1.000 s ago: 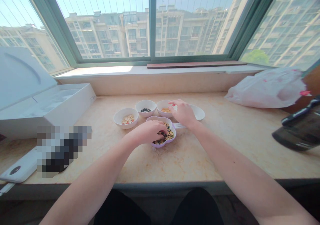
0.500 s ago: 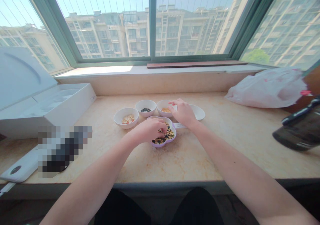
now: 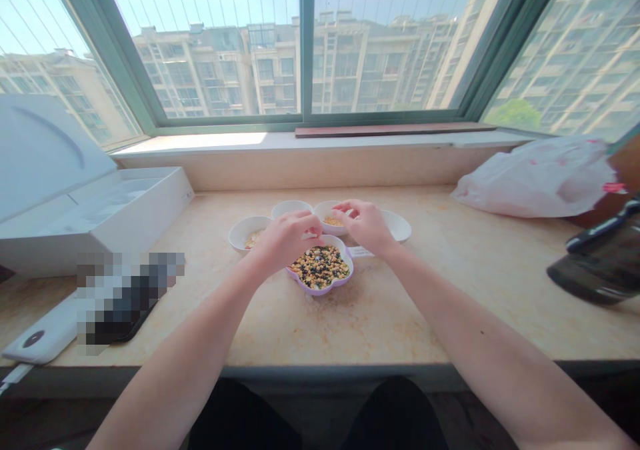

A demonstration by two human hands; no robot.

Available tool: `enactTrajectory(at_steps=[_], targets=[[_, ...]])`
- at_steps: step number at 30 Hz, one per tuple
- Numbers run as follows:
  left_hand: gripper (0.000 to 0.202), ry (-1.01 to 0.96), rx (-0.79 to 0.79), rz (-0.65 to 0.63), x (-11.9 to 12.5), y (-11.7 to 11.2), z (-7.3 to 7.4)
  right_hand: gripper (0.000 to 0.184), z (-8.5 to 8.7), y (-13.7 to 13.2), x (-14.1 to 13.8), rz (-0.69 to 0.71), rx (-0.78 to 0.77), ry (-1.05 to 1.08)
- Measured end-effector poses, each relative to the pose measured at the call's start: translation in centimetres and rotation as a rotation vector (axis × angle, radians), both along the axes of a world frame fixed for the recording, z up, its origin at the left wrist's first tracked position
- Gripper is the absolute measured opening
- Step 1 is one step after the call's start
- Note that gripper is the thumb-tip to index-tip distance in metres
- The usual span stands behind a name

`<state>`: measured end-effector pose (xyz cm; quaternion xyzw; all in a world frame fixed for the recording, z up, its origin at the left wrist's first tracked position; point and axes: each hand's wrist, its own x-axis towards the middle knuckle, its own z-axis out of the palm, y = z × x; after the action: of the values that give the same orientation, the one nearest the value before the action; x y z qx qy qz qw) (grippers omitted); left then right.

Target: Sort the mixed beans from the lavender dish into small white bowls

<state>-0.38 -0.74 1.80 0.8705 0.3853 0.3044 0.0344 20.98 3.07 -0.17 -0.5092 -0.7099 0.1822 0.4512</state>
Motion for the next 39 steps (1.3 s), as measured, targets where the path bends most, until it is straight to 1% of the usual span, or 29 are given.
enactTrajectory(at_steps=[2, 4, 5, 7, 9, 13, 15, 18, 20, 22, 24, 25, 27, 28, 30, 32, 34, 39], targets=[[0.015, -0.037, 0.038, 0.024, 0.0, 0.1, 0.0, 0.030, 0.4, -0.6, -0.3, 0.175, -0.166, 0.119], [0.016, -0.067, 0.067, 0.037, 0.0, 0.2, -0.1, 0.040, 0.7, -1.3, -0.5, 0.373, -0.325, 0.184], [0.016, -0.078, 0.081, 0.041, 0.0, 0.3, -0.2, 0.044, 0.8, -1.6, -0.7, 0.454, -0.381, 0.201], [0.016, -0.085, 0.108, 0.042, 0.1, 0.3, -0.3, 0.048, 0.9, -2.1, -1.0, 0.566, -0.444, 0.224], [0.015, -0.075, 0.135, 0.041, 0.1, 0.3, -0.3, 0.047, 0.8, -2.4, -1.2, 0.609, -0.468, 0.254], [0.014, -0.064, 0.165, 0.045, 0.1, 0.2, -0.4, 0.043, 0.5, -2.5, -1.5, 0.607, -0.528, 0.333], [0.013, -0.060, 0.155, 0.048, 0.2, 0.1, -0.3, 0.042, 0.4, -2.5, -1.6, 0.606, -0.550, 0.349], [0.005, -0.051, 0.082, 0.076, 0.4, -0.1, -0.2, 0.041, 0.5, -2.4, -1.6, 0.569, -0.538, 0.329], [0.018, -0.052, 0.001, 0.113, 0.5, -0.2, -0.2, 0.039, 0.5, -2.2, -1.7, 0.504, -0.493, 0.293], [0.029, -0.048, -0.077, 0.148, 0.6, -0.2, -0.4, 0.034, 0.5, -1.9, -1.6, 0.412, -0.391, 0.252], [0.028, -0.012, -0.137, 0.160, 0.7, -0.2, -0.7, 0.027, 0.2, -1.5, -1.4, 0.297, -0.256, 0.188], [0.025, 0.020, -0.162, 0.152, 0.7, -0.2, -0.9, 0.023, 0.1, -1.2, -1.3, 0.238, -0.187, 0.137], [0.019, 0.107, -0.198, 0.094, 0.7, -0.2, -1.3, 0.016, -0.4, -0.6, -0.9, 0.130, -0.066, 0.001], [0.018, 0.155, -0.208, 0.052, 0.7, -0.2, -1.5, 0.014, -0.6, -0.3, -0.7, 0.086, -0.014, -0.070], [0.019, 0.243, -0.211, -0.030, 0.9, -0.3, -1.9, 0.017, -1.0, 0.3, -0.3, 0.025, 0.063, -0.192], [0.017, 0.301, -0.203, -0.080, 1.1, -0.3, -2.2, 0.022, -1.3, 0.7, 0.0, -0.012, 0.099, -0.279], [0.014, 0.335, -0.202, -0.104, 1.3, -0.2, -2.5, 0.026, -1.4, 1.0, 0.2, -0.041, 0.103, -0.336], [0.020, 0.410, -0.233, -0.121, 1.5, 0.0, -2.6, 0.033, -1.6, 1.3, 0.4, -0.088, 0.089, -0.401]])
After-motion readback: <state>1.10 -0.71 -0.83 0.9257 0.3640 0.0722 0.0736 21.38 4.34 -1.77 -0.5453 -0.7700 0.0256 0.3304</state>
